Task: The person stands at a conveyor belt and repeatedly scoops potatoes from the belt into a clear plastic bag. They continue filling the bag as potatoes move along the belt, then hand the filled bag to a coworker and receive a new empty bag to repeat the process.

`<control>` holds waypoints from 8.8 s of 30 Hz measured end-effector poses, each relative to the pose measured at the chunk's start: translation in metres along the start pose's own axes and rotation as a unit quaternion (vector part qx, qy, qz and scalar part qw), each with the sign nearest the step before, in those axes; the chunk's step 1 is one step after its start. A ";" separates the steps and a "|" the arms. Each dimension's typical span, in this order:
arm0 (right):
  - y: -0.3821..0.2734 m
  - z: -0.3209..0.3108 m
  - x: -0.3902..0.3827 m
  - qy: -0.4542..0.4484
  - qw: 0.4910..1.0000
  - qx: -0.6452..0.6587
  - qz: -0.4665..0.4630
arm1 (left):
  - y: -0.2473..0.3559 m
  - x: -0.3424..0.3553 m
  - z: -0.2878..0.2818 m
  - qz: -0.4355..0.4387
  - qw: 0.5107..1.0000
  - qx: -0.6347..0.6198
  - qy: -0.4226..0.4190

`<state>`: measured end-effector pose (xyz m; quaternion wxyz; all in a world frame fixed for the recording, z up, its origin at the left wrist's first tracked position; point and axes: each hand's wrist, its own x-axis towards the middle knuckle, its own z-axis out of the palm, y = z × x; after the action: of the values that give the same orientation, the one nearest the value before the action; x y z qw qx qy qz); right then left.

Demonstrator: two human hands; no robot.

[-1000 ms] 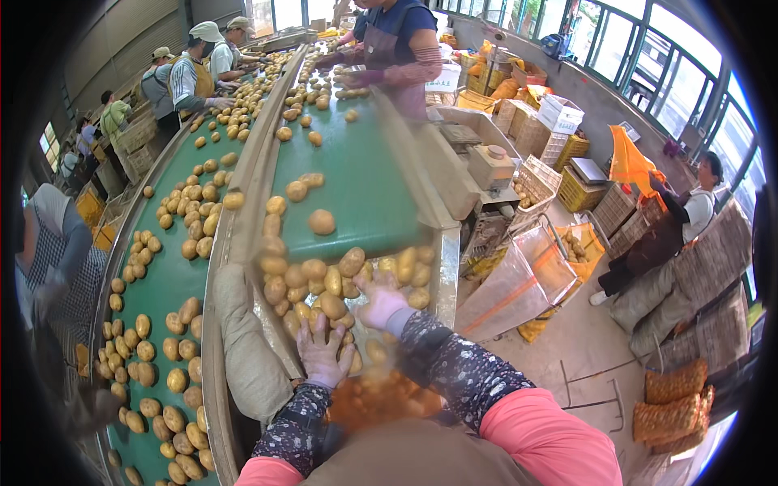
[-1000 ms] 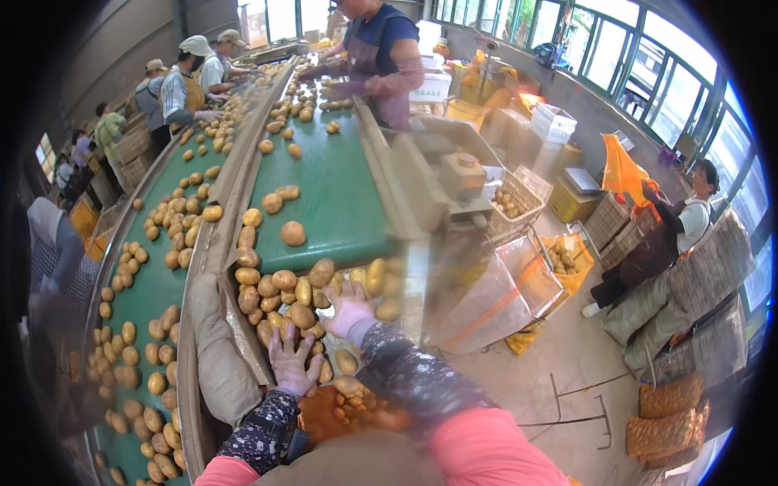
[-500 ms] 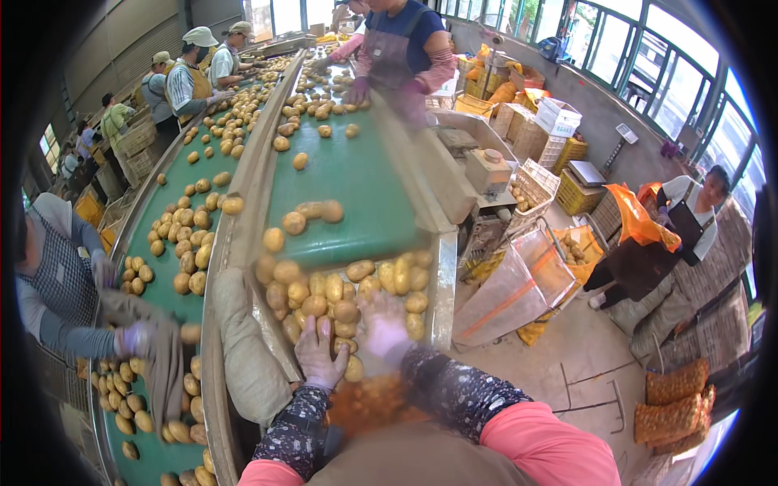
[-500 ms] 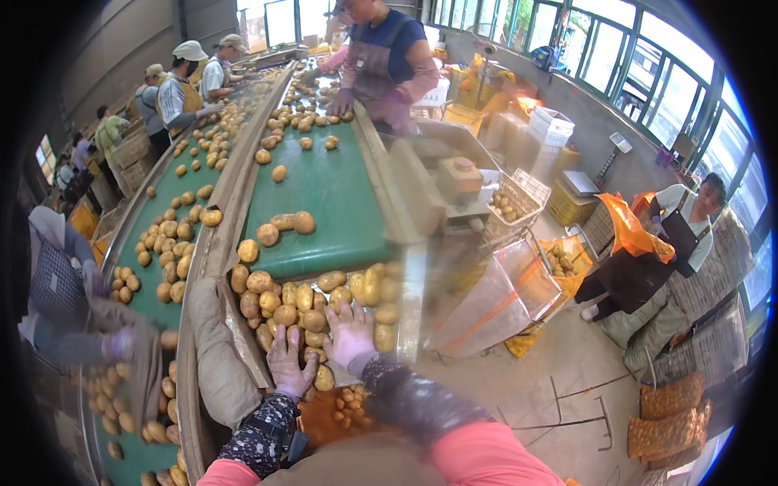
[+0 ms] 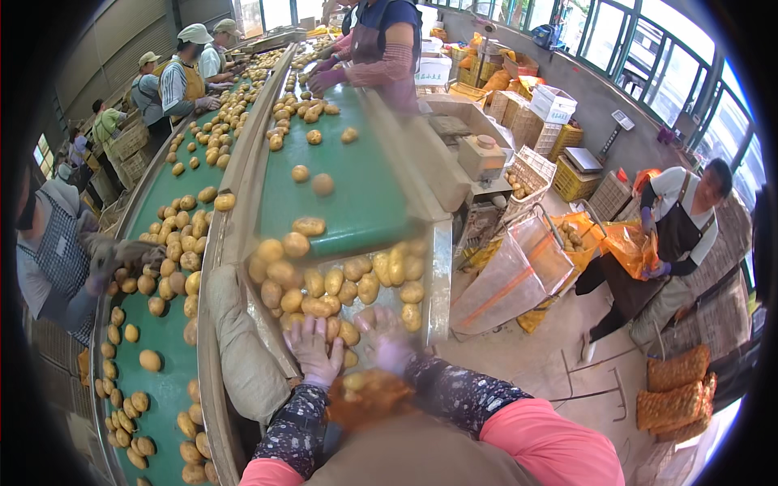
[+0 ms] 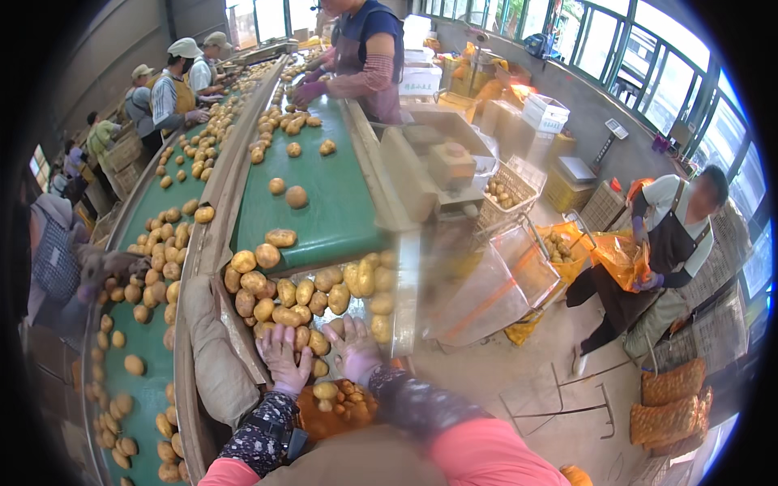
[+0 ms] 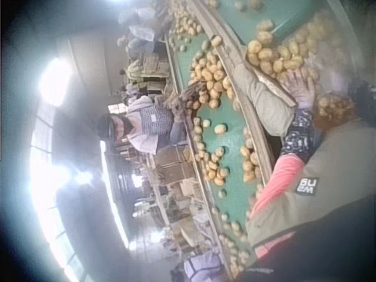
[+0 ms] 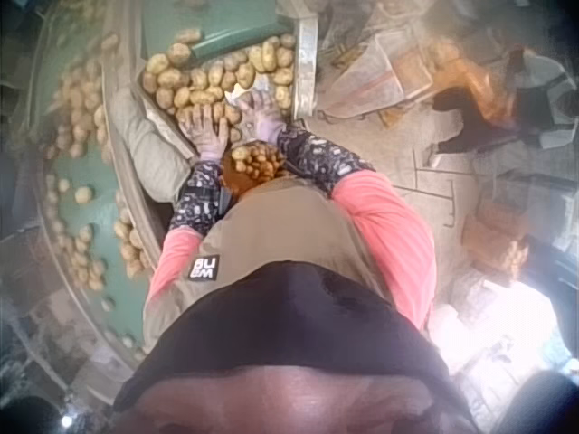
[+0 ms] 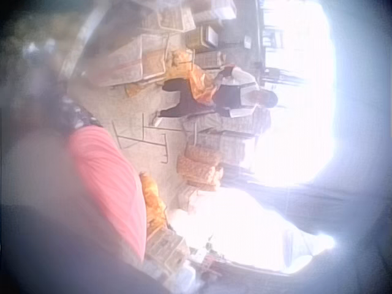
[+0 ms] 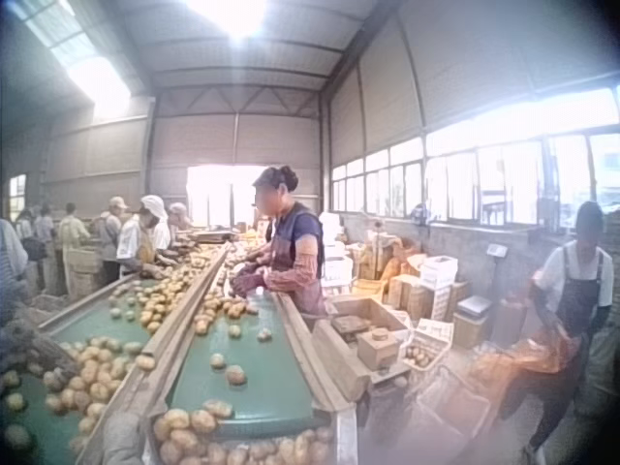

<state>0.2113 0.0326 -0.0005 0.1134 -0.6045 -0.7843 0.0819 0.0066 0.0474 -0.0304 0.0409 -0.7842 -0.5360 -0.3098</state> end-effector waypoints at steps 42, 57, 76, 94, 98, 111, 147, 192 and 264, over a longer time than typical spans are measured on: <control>-0.008 -0.049 0.047 0.066 0.990 -0.027 -0.119 | 0.053 0.020 -0.058 0.128 0.981 -0.084 -0.121; -0.054 -0.105 0.079 0.171 0.950 0.105 -0.238 | 0.062 0.022 -0.058 0.036 0.966 -0.094 -0.239; -0.086 -0.067 0.073 -0.039 0.977 0.067 -0.198 | 0.078 0.036 -0.074 0.047 0.811 0.046 -0.581; -0.090 -0.122 0.076 0.129 0.945 0.279 -0.112 | 0.035 -0.021 -0.041 0.219 0.973 -0.061 -0.044; -0.014 -0.098 0.066 0.064 0.996 0.062 -0.011 | 0.040 -0.002 -0.032 0.037 0.998 -0.036 -0.022; 0.000 -0.064 0.046 -0.007 0.994 0.022 -0.107 | 0.047 0.010 -0.038 -0.034 0.996 -0.073 -0.041; -0.015 -0.109 0.080 0.092 0.694 0.682 0.212 | 0.055 0.021 -0.056 0.027 0.992 -0.053 -0.111; 0.074 -0.183 0.043 0.075 0.997 -0.008 -0.025 | 0.085 0.035 -0.050 0.179 0.973 -0.059 -0.133; -0.041 -0.168 0.040 -0.025 0.706 0.702 0.090 | 0.050 0.022 -0.073 0.087 0.989 -0.008 -0.115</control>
<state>0.2105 0.0592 0.1751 0.4773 -0.4158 -0.4444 0.6339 0.0233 0.0150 0.0531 -0.0006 -0.8587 -0.4641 -0.2173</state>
